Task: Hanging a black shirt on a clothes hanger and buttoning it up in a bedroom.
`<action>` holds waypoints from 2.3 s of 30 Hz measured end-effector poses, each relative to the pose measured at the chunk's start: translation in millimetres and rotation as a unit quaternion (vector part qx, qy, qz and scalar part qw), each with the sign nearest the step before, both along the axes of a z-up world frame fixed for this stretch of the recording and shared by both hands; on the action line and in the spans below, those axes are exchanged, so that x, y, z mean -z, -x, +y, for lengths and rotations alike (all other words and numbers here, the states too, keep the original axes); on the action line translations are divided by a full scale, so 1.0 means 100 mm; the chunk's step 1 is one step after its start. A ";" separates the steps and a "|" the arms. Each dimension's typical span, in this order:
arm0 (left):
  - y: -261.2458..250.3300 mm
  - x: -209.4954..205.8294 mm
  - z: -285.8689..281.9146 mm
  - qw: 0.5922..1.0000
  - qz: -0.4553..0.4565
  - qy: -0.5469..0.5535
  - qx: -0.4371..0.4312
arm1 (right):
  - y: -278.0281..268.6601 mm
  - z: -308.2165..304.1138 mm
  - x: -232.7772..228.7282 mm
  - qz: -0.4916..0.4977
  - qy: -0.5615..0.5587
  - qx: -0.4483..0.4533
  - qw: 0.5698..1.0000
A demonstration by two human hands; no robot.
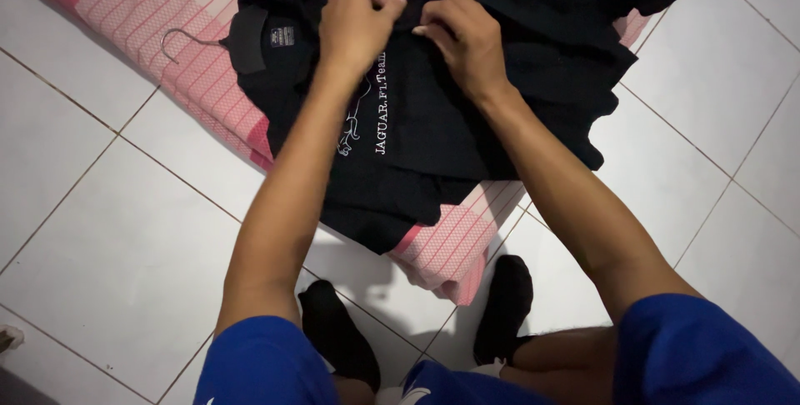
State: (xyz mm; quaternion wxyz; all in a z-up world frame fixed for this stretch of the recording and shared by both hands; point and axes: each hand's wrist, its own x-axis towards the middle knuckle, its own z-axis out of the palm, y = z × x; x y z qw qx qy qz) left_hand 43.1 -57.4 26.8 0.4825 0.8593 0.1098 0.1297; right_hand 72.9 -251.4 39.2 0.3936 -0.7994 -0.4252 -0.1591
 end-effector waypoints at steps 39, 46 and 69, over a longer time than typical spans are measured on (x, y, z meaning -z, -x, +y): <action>0.11 -0.04 -0.12 0.991 -0.088 0.042 0.089 | 0.05 0.12 0.13 0.121 -0.074 0.112 0.984; 0.23 -0.25 -0.19 0.992 -0.096 0.008 0.086 | 0.03 0.08 0.09 0.148 -0.066 0.106 0.981; 0.17 0.01 -0.10 0.994 -0.028 0.040 0.099 | 0.00 0.15 0.15 -0.165 0.132 0.119 0.970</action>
